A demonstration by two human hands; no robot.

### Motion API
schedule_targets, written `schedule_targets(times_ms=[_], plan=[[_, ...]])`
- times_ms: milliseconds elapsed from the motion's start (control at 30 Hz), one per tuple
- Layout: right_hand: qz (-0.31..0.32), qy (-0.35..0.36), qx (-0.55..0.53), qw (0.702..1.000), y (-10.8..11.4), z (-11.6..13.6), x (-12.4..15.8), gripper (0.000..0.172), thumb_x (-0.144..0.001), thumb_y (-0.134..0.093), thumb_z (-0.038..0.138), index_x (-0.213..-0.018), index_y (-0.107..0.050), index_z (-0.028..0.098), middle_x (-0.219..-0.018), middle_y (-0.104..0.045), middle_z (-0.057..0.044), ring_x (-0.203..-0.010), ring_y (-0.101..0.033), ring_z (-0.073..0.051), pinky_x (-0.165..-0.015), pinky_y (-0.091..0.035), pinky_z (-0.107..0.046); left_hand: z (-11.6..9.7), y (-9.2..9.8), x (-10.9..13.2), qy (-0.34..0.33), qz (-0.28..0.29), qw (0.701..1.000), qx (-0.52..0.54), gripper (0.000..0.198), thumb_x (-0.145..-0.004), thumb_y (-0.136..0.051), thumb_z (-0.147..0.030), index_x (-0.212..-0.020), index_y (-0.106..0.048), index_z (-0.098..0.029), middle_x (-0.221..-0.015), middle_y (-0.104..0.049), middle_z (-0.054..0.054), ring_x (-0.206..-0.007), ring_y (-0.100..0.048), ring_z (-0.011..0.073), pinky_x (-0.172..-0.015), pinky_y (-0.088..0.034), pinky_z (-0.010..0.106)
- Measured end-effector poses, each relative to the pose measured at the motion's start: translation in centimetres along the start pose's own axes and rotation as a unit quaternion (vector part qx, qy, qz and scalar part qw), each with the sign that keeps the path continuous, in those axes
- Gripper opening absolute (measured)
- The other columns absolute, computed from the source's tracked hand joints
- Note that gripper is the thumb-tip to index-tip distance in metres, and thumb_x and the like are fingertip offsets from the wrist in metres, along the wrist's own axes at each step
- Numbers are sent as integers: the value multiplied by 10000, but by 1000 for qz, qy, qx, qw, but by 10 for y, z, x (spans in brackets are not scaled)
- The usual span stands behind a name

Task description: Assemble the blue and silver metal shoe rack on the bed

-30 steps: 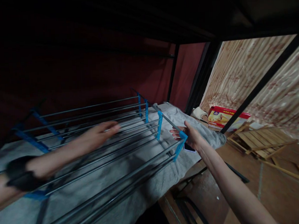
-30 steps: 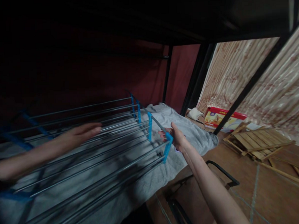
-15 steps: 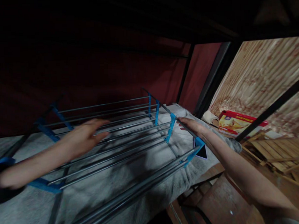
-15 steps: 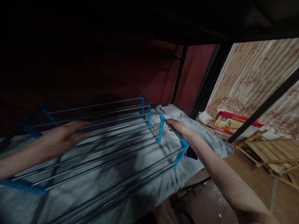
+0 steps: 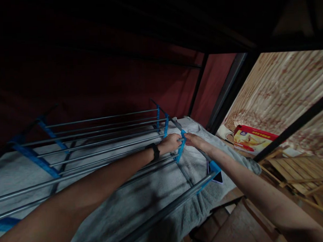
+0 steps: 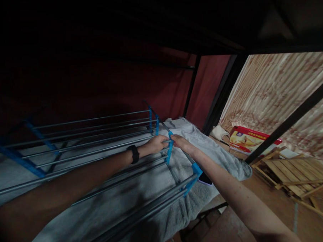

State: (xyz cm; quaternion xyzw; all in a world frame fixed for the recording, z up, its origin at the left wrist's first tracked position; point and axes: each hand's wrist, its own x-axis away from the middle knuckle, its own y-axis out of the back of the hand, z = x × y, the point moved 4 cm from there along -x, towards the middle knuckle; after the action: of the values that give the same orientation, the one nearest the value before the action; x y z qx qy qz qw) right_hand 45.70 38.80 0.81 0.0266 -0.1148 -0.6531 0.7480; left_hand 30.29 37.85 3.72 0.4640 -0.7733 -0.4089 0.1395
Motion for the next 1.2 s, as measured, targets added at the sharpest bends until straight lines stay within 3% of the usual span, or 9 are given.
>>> schedule_targets(times_ms=[233,633,1000,1200], plan=[[-6,-20,-23,1000,-3,-5,-4,315,-873,-505,502,-853,-636,216,-870,-689,-39,-865,-631,-185,-845,-496,-321,-4,4,0,28,-1,1000,6,163,-803,-559,-262,-780,-669,-144,-719,-632,22,-679,-561,153,-620,-431,227],[-20,-29,-23,999,-4,-3,-1,261,-900,-476,412,-945,-630,205,-927,-699,-49,-884,-647,-186,-872,-506,-343,-3,4,-1,50,5,999,22,153,-804,-556,-257,-795,-670,-156,-707,-629,11,-663,-557,144,-604,-433,215],[-19,-14,11,1000,-7,-5,-3,378,-924,-441,429,-1241,-546,252,-1141,-653,-46,-904,-637,-176,-876,-503,-381,-5,5,-1,47,6,998,39,147,-797,-560,-228,-796,-683,-147,-723,-660,30,-682,-594,150,-606,-454,209],[0,7,24,1000,-7,-7,-5,370,-886,-523,484,-1187,-587,280,-1167,-645,-28,-969,-626,-185,-892,-503,-380,-3,4,-5,41,1,999,9,134,-778,-566,-208,-761,-679,-138,-676,-636,39,-678,-589,168,-616,-455,233]])
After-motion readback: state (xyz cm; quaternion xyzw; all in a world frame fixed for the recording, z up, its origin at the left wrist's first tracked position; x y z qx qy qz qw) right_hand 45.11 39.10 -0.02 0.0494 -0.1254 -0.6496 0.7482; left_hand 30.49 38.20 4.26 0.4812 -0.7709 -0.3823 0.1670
